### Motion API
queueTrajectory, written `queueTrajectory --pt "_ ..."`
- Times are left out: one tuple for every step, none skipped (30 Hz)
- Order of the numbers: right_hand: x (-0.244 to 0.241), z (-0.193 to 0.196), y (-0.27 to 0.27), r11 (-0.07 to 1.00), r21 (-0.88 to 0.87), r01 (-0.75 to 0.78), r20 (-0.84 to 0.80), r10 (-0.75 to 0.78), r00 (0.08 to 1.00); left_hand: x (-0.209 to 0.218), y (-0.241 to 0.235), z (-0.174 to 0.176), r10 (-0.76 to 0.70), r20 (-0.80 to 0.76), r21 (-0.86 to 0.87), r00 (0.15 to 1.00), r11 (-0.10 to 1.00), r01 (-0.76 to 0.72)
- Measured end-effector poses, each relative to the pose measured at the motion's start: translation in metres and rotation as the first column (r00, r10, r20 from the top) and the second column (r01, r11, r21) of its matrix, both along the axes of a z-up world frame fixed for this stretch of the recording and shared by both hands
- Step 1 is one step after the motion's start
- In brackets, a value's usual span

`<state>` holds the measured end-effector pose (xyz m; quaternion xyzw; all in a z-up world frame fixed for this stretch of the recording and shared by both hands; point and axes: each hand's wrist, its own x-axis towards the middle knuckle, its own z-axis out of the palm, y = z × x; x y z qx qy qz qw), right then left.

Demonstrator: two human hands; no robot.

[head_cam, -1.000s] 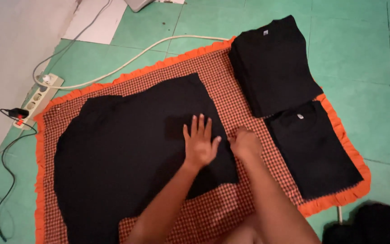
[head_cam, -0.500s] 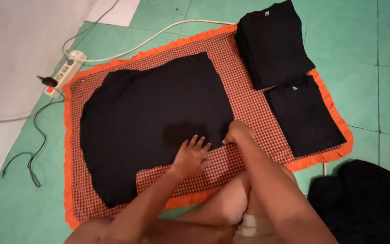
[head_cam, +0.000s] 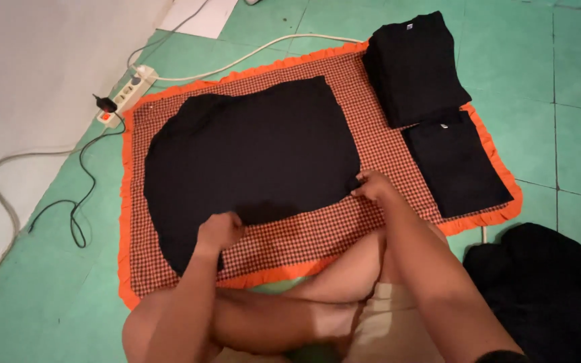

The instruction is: A person is smoothing and folding a black t-shirt on a checkered mat on the floor.

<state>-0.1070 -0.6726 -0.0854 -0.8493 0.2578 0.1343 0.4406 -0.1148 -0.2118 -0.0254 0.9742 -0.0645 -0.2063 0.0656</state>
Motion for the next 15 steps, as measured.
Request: queueTrajectory --pt "-0.005 0.006 0.004 1.0 -0.001 -0.002 0.001 0.002 1.0 0.004 0.003 -0.018 0.002 0.001 -0.001 1.0 1.0 -0.002" --pt "-0.01 0.013 0.008 1.0 0.004 0.018 0.02 -0.018 1.0 0.009 0.006 -0.036 -0.042 0.093 0.064 0.995 0.997 0.036" --pt "-0.014 0.02 0.011 0.999 0.009 0.036 0.037 -0.036 0.999 0.013 0.008 -0.054 -0.087 0.18 0.132 0.98 0.989 0.064" --pt "-0.016 0.018 0.011 1.0 0.006 0.031 0.037 -0.031 0.999 0.008 0.011 -0.057 -0.082 0.18 0.129 0.98 0.99 0.059" --pt "-0.016 0.017 0.009 0.999 0.0 0.053 0.065 -0.053 0.997 0.007 0.011 -0.06 -0.072 0.18 0.191 0.981 0.981 0.037" --pt "-0.016 0.015 0.007 0.997 -0.005 0.075 0.093 -0.074 0.993 0.007 0.011 -0.062 -0.061 0.18 0.252 0.982 0.968 0.014" --pt "-0.008 -0.007 -0.003 0.997 -0.006 0.073 0.09 -0.072 0.993 0.003 0.008 -0.048 -0.059 0.177 0.251 0.982 0.968 0.013" --pt "0.001 -0.029 -0.014 0.996 0.045 0.08 0.096 -0.084 0.992 0.001 0.005 -0.034 -0.005 0.119 0.244 0.993 0.97 -0.025" --pt "0.012 -0.051 -0.025 0.992 0.097 0.085 0.102 -0.095 0.99 0.0 0.002 -0.02 0.051 0.061 0.239 0.997 0.969 -0.064" --pt "0.006 -0.037 -0.016 0.992 0.097 0.082 0.101 -0.092 0.991 -0.001 0.004 -0.023 0.054 0.06 0.239 0.997 0.969 -0.067" --pt "0.002 -0.023 -0.006 0.975 0.21 0.07 0.079 -0.088 0.993 0.0 0.007 -0.026 0.063 0.057 0.249 0.996 0.966 -0.076" --pt "-0.002 -0.009 0.004 0.946 0.319 0.058 0.057 -0.081 0.995 0.001 0.01 -0.03 0.073 0.055 0.258 0.996 0.962 -0.085" --pt "-0.005 0.0 0.008 0.946 0.321 0.055 0.054 -0.076 0.996 0.005 0.013 -0.037 0.077 0.052 0.26 0.996 0.961 -0.088" --pt "-0.008 0.009 0.011 0.949 0.315 0.015 0.032 -0.027 0.999 0.008 0.015 -0.044 0.075 0.071 0.238 0.995 0.967 -0.089" --pt "-0.012 0.018 0.015 0.95 0.31 -0.026 0.006 0.025 1.0 0.01 0.019 -0.052 0.075 0.086 0.217 0.993 0.972 -0.092"
